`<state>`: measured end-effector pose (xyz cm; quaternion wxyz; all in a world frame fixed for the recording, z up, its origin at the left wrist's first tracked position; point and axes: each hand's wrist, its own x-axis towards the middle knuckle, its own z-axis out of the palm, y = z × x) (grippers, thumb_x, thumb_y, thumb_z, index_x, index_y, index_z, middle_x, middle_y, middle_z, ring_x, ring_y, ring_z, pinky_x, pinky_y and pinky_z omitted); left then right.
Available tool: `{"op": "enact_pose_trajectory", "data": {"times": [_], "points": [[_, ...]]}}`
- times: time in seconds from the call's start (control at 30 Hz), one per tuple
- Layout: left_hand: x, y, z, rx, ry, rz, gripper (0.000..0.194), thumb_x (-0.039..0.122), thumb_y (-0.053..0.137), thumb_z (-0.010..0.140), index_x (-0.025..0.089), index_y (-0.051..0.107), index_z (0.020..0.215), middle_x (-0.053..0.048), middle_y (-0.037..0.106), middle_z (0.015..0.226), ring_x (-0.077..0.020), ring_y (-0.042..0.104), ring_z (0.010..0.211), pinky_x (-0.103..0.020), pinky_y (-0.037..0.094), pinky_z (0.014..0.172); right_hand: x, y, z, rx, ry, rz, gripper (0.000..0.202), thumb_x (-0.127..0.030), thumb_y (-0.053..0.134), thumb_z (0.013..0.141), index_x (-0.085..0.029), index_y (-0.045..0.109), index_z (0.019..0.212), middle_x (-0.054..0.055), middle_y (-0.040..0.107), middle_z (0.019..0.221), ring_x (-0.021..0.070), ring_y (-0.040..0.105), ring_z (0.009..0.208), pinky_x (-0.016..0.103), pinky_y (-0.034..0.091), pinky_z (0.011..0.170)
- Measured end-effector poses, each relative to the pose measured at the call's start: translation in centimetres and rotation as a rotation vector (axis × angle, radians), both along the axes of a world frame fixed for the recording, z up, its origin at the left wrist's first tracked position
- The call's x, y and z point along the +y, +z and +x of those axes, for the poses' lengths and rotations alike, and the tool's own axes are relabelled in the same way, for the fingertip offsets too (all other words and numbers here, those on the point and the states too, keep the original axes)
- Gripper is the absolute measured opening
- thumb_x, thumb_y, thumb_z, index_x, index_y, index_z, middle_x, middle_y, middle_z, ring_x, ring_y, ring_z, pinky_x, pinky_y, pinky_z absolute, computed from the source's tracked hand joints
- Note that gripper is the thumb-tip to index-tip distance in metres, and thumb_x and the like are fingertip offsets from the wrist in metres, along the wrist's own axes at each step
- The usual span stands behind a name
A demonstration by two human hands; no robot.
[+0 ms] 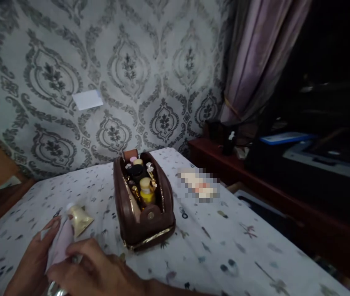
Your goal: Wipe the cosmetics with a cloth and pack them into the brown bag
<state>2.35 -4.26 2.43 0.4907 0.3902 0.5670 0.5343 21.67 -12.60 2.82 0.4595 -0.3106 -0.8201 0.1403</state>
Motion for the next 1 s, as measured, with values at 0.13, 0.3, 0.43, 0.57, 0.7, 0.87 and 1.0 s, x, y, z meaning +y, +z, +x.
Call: {"op": "enact_pose_trajectory", "data": {"times": [0.13,0.3,0.43,0.57,0.7,0.87,1.0], "points": [[0.1,2.4,2.7,0.026,-0.145,0.029,0.063,0.058,0.081,0.059,0.021,0.065,0.108,0.006,0.059,0.056,-0.0137,0.051,0.040,-0.022,0.040,0.037,-0.8,3.7,4.6,0.199,-0.087,0.040,0.032,-0.030,0.052,0.097,-0.021,0.054,0.128,0.012,0.064,0.116,0.0189,0.065,0.102,0.025,0.055,0.090],[1.0,4.5,6.3,0.199,-0.284,0.181,0.064,0.057,0.075,0.066,0.019,0.062,0.117,0.000,0.066,0.066,-0.0149,0.054,0.045,-0.023,0.041,0.041,-0.9,8.5,11.5,0.408,-0.317,0.058,0.029,-0.022,0.047,0.099,-0.023,0.053,0.127,0.005,0.064,0.099,0.0120,0.066,0.071,0.023,0.057,0.068],[2.1,4.3,8.2,0.435,-0.387,0.271,0.059,0.059,0.068,0.074,0.020,0.062,0.117,-0.001,0.067,0.066,-0.0180,0.058,0.055,-0.026,0.047,0.052,2.3,11.0,15.7,0.483,-0.438,0.182,0.024,-0.025,0.052,0.098,-0.023,0.057,0.121,0.003,0.063,0.095,0.0109,0.062,0.067,0.023,0.053,0.062],[3.1,2.6,8.5,0.518,-0.364,0.292,0.050,0.062,0.063,0.076,0.022,0.067,0.106,-0.002,0.067,0.065,-0.0253,0.066,0.077,-0.030,0.053,0.069,7.6,11.8,17.6,0.376,-0.326,0.129,0.026,-0.033,0.056,0.096,-0.020,0.058,0.119,0.003,0.062,0.093,0.0120,0.061,0.072,0.024,0.050,0.064],[2.9,-0.2,8.1,0.498,-0.293,0.192,0.053,0.065,0.065,0.072,0.023,0.069,0.103,-0.003,0.072,0.077,-0.0275,0.068,0.086,-0.030,0.055,0.071,12.2,11.3,17.3,0.219,-0.221,0.053,0.022,-0.027,0.050,0.097,-0.016,0.057,0.116,0.003,0.060,0.092,0.0123,0.061,0.071,0.026,0.049,0.069],[1.9,-3.0,8.3,0.409,-0.180,0.093,0.055,0.068,0.066,0.069,0.022,0.070,0.098,-0.004,0.075,0.096,-0.0260,0.069,0.091,-0.026,0.056,0.071,15.4,10.4,16.2,0.058,-0.180,0.015,0.019,-0.020,0.047,0.096,-0.013,0.055,0.111,0.003,0.059,0.087,0.0147,0.059,0.075,0.028,0.045,0.075],[2.3,-3.9,8.1,0.409,-0.218,0.101,0.056,0.071,0.064,0.069,0.022,0.070,0.097,-0.001,0.074,0.082,-0.0235,0.068,0.081,-0.028,0.055,0.076,17.1,9.8,15.8,-0.009,-0.143,-0.025,0.014,-0.021,0.045,0.097,-0.013,0.054,0.105,0.003,0.059,0.087,0.0146,0.057,0.075,0.028,0.043,0.078]]}}
